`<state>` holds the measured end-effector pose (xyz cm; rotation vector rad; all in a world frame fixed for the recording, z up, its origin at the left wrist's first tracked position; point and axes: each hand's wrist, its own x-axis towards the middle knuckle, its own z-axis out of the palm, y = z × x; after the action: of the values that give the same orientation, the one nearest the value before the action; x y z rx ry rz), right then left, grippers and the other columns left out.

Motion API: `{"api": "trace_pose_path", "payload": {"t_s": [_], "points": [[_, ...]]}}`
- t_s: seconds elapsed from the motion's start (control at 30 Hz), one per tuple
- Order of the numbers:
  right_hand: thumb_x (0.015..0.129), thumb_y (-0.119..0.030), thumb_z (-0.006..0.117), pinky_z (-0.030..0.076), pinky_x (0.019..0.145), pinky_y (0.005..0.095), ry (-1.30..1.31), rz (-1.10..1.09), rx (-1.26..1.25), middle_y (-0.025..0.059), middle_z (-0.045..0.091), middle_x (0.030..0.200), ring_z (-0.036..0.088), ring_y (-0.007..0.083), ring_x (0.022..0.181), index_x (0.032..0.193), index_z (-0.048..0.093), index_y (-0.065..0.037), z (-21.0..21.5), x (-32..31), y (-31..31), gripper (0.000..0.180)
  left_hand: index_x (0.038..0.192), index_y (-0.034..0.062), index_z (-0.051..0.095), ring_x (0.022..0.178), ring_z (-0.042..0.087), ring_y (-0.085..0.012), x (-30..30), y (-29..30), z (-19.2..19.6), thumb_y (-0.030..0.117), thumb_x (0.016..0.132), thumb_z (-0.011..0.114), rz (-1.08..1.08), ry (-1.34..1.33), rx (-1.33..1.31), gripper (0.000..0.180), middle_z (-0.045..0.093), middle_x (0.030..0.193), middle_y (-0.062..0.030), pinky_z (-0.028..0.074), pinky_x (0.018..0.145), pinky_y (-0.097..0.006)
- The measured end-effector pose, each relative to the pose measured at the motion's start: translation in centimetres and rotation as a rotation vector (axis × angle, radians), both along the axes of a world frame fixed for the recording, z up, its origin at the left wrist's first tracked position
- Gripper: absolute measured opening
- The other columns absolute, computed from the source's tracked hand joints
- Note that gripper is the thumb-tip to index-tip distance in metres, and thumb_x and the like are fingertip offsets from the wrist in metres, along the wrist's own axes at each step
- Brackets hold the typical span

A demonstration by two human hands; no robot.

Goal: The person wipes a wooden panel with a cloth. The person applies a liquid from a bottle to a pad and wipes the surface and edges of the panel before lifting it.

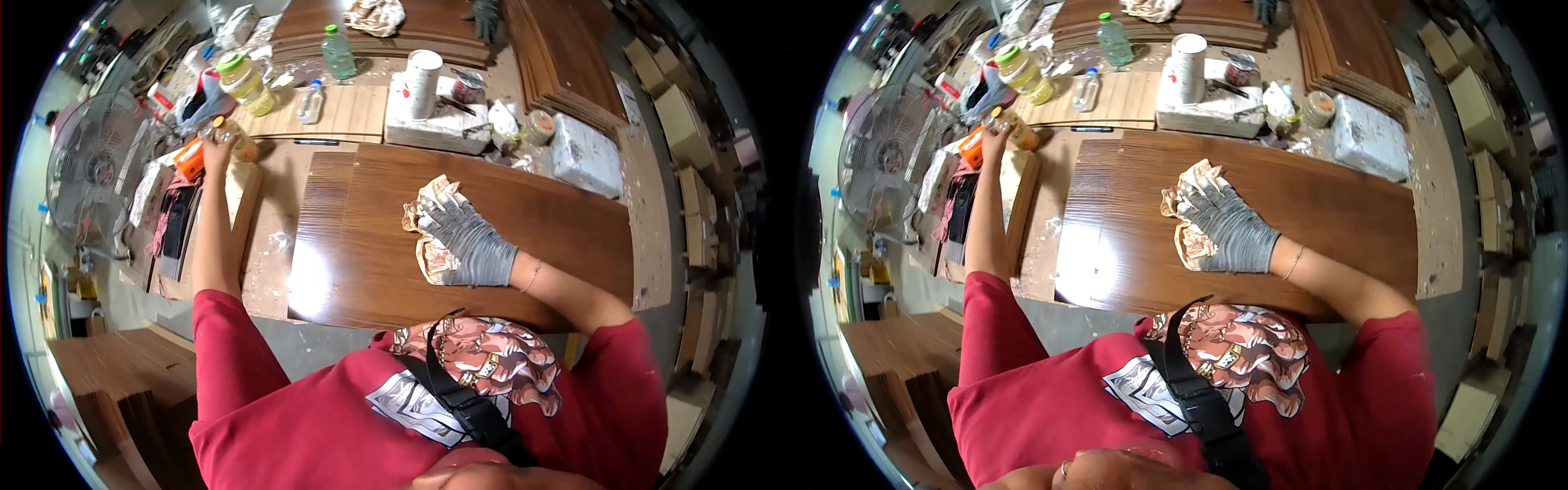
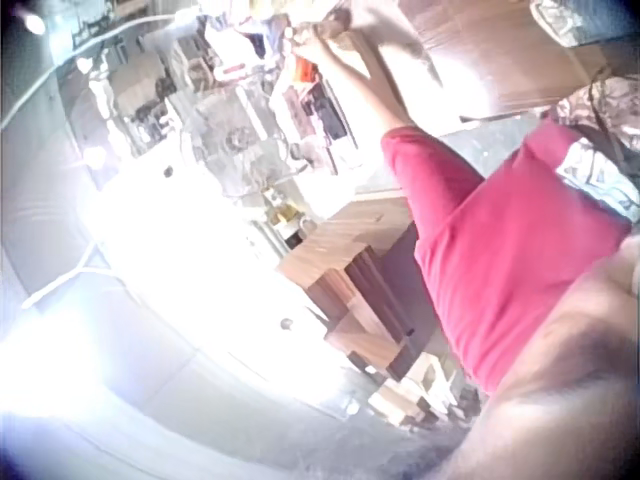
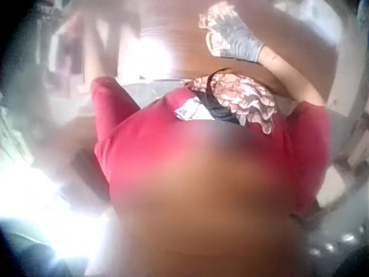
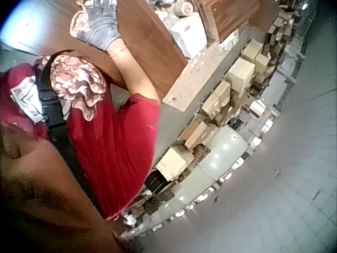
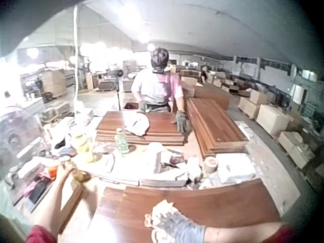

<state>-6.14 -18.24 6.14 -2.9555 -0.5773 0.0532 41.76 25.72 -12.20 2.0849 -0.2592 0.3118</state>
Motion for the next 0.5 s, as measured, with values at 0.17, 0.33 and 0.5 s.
{"api": "trace_pose_path", "payload": {"t_s": [0.17,0.33,0.5], "points": [[0.084,-0.04,0.062,0.029,0.122,0.0534,-0.027,0.016,-0.108,0.0265,0.049,0.142,0.038,0.0455,0.143,0.145,0.044,0.002,0.2,1.7,-5.2,0.076,0.134,-0.0038,0.057,0.116,0.068,-0.0305,4.2,5.9,-1.5,0.037,0.07,0.093,0.089,0.096,-0.032,0.085,0.069,0.127,-0.0175,0.051,0.101,-0.04],[0.096,-0.034,0.059,0.038,0.118,0.0461,-0.095,-0.13,-0.239,0.02,0.053,0.143,0.05,0.0329,0.134,0.144,0.048,-0.001,-0.8,0.9,-3.8,0.059,0.131,-0.0017,0.063,0.116,0.067,-0.0278,3.1,-2.1,-4.0,0.036,0.075,0.091,0.226,0.153,0.019,0.073,0.07,0.125,-0.0138,0.05,0.1,-0.037],[0.097,-0.025,0.054,0.051,0.104,0.0474,-0.328,0.085,0.203,0.0178,0.057,0.127,0.056,0.0326,0.125,0.129,0.055,-0.005,-1.4,-0.3,0.0,0.038,0.131,-0.004,0.059,0.111,0.066,-0.0261,0.6,-0.6,-1.0,0.03,0.077,0.091,0.28,-0.07,-0.044,0.072,0.066,0.129,-0.0165,0.05,0.099,-0.038]]}}
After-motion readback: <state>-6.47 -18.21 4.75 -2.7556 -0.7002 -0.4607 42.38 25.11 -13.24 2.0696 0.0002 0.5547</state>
